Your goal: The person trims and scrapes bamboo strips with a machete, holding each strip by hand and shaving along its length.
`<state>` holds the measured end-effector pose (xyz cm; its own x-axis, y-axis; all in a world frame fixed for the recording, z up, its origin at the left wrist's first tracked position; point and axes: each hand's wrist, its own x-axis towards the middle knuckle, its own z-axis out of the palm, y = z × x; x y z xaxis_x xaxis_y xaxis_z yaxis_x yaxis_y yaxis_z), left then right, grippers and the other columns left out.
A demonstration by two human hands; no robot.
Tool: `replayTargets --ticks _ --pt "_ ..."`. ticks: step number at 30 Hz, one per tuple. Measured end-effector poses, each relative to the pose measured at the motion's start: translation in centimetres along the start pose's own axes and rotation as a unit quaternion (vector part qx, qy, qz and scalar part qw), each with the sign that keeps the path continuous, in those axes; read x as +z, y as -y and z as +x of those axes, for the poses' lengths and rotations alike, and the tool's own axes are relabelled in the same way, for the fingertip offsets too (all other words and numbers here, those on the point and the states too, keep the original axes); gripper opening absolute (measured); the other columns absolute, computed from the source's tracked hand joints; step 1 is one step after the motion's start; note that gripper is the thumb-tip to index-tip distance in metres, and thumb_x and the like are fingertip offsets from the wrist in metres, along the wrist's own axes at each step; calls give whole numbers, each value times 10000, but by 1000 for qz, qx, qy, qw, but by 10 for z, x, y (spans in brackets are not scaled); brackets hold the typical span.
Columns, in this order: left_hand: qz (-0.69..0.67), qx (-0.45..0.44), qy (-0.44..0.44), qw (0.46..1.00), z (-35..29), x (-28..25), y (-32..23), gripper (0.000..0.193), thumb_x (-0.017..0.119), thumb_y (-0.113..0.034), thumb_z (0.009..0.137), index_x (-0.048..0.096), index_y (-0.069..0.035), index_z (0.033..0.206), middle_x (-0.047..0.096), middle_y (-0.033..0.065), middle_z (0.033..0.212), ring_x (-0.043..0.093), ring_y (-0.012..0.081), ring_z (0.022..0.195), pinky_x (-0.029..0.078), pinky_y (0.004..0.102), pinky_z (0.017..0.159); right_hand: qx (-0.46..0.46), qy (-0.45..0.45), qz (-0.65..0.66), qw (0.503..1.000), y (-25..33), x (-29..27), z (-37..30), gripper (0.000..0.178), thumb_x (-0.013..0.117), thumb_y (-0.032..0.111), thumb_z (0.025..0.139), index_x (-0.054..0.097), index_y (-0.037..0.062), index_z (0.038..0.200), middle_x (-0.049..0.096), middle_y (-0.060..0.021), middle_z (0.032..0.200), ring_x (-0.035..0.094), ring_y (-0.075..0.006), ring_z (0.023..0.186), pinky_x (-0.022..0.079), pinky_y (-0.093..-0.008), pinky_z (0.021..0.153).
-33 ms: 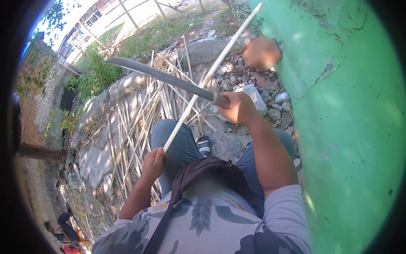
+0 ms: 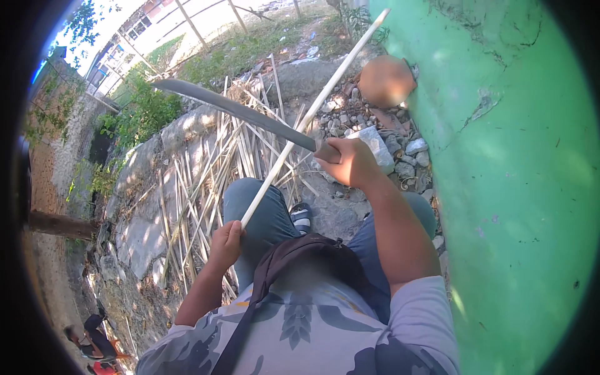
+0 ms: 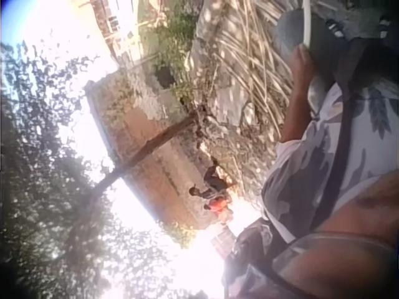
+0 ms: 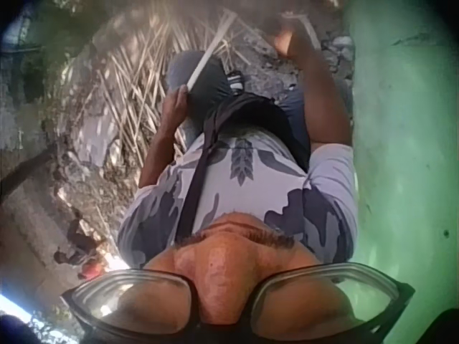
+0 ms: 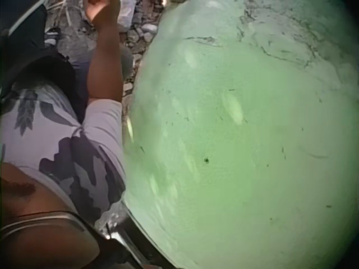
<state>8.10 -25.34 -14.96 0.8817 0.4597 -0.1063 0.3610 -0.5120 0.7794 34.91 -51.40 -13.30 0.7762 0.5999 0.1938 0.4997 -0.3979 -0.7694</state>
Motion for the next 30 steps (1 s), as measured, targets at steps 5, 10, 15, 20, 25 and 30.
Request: replayTargets --ticks 5,10,15,20,25,30 --pt "9 -15 17 1000 -28 -14 24 445 454 -329 1078 637 -8 830 507 -8 650 466 102 615 374 304 575 -82 -102 131 983 10 4 -6 413 790 126 852 685 45 1244 744 -139 1042 684 -160 928 528 -327 857" --pt "13 4 28 1000 -61 -24 46 440 454 -307 1083 646 3 837 502 1 616 473 109 580 367 315 540 -116 -102 94 983 -2 10 -2 460 774 79 862 656 18 1302 720 -105 1213 663 -149 984 510 -307 933" --pt "71 19 1 997 -82 -24 47 394 479 -276 1059 619 10 826 549 180 647 556 298 574 430 413 578 -14 10 290 957 9 9 -6 353 757 60 874 704 22 1221 699 -116 1274 618 -91 799 515 -268 733" --pt "138 6 1 990 -93 -35 56 358 471 -260 1043 661 -4 881 607 208 697 644 391 681 483 454 630 45 33 327 943 14 14 -8 361 714 33 885 695 29 1245 706 -50 1032 561 -58 664 471 -239 592" --pt "221 53 -24 973 -101 -37 69 282 478 -251 1026 655 -33 1046 646 197 810 651 418 779 502 483 673 77 33 401 912 20 21 -9 374 696 44 870 693 28 1244 661 -21 902 555 -75 641 469 -256 582" --pt "209 163 -128 956 -86 -32 55 456 628 -330 961 540 5 1259 626 206 1055 634 392 968 512 479 803 93 41 437 894 28 20 -10 358 690 53 864 695 20 1220 653 -21 886 551 -80 629 477 -259 580"
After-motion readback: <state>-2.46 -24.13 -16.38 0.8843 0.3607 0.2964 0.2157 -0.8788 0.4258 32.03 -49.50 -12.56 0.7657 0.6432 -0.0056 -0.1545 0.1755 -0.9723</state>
